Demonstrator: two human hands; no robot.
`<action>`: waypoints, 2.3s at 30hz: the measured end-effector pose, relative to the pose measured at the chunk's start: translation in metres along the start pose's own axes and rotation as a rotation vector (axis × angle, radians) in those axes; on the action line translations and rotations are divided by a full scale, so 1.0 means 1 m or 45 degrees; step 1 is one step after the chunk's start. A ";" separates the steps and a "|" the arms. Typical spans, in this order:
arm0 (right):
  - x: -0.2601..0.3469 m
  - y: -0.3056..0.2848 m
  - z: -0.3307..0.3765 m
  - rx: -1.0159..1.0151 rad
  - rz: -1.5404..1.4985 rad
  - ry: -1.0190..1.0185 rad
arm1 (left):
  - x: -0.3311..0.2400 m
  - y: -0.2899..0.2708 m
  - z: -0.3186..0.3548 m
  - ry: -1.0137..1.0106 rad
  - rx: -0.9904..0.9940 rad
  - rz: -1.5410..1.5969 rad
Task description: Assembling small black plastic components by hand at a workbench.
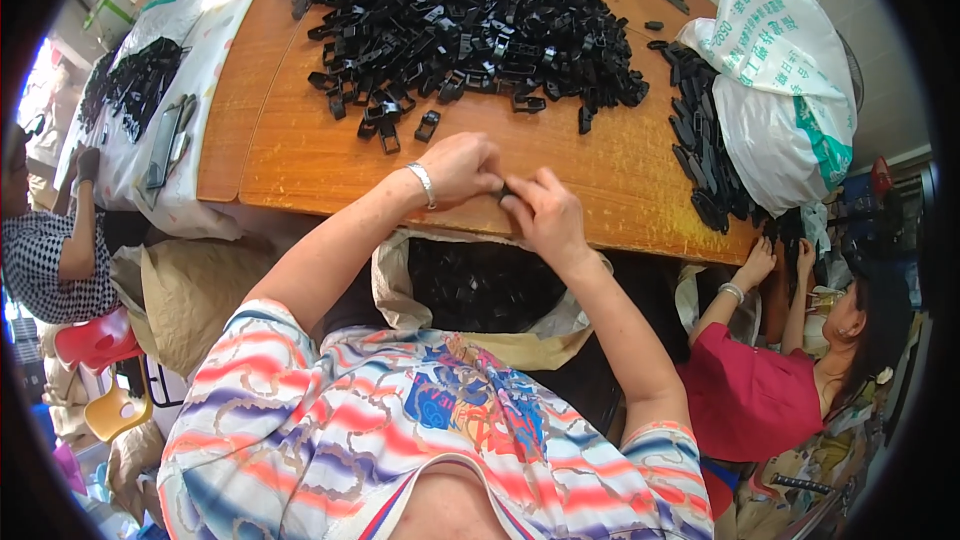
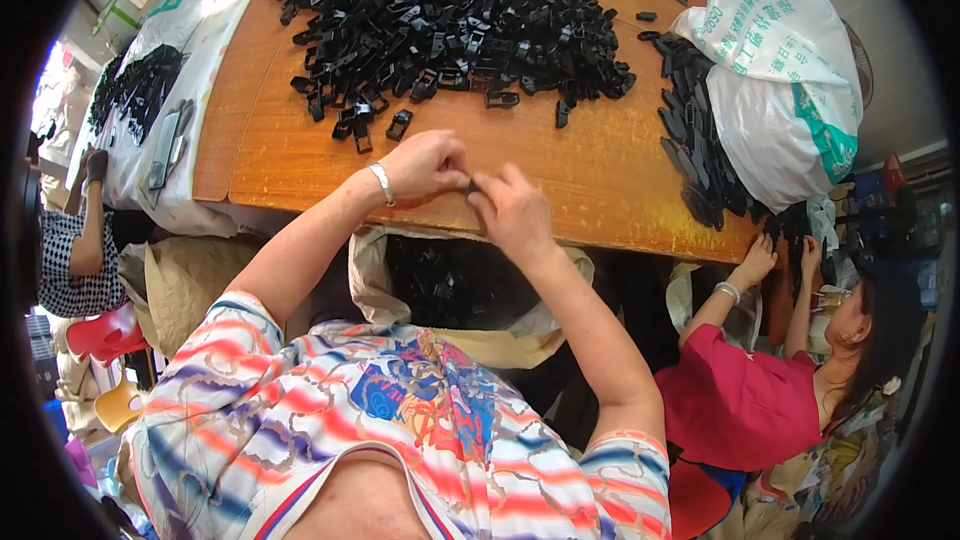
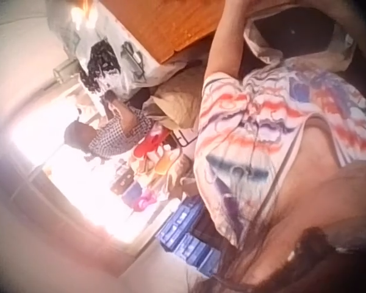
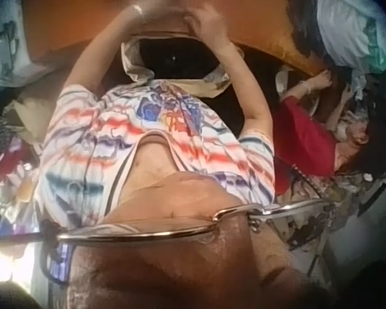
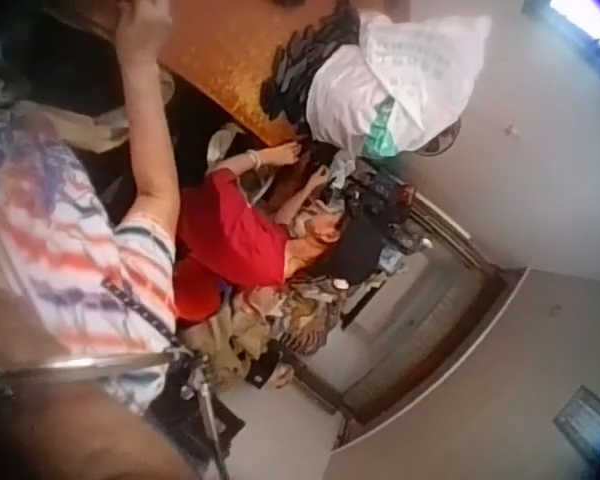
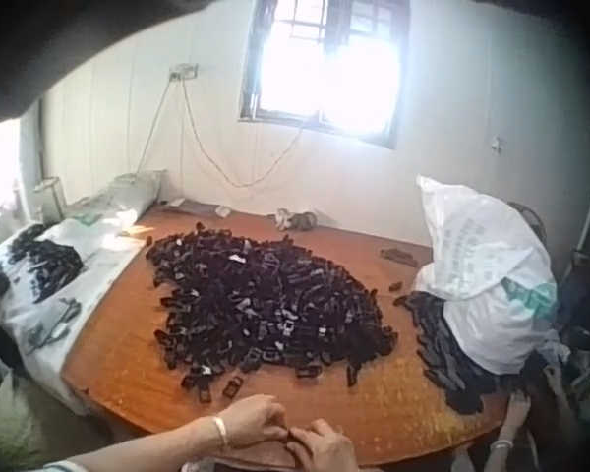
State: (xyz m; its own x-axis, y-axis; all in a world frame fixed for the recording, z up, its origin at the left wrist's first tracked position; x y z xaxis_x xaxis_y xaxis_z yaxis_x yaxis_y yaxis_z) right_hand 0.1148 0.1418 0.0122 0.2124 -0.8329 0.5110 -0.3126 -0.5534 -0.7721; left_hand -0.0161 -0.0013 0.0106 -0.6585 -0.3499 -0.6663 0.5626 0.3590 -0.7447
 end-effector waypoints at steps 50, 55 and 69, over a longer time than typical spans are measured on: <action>-0.038 -0.035 -0.017 -0.126 -0.221 0.214 | -0.012 0.027 -0.011 0.014 -0.545 0.067; -0.042 -0.021 -0.024 -0.088 -0.204 0.165 | -0.011 0.033 -0.016 0.026 -0.518 -0.114; -0.035 -0.023 -0.032 -0.045 0.033 -0.051 | -0.009 0.030 -0.020 -0.046 -0.458 -0.057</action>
State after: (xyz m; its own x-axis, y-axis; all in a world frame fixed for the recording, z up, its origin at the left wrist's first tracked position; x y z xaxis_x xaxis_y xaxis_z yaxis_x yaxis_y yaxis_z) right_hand 0.0847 0.1837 0.0238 0.2403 -0.8466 0.4749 -0.3511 -0.5319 -0.7706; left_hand -0.0028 0.0298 -0.0050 -0.6568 -0.4005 -0.6389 0.3173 0.6219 -0.7159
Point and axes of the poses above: each hand's wrist, its own z-axis away from the middle knuckle, its own y-axis out of the palm, x = y × z, the point moved 2 cm from there along -z, towards the middle knuckle
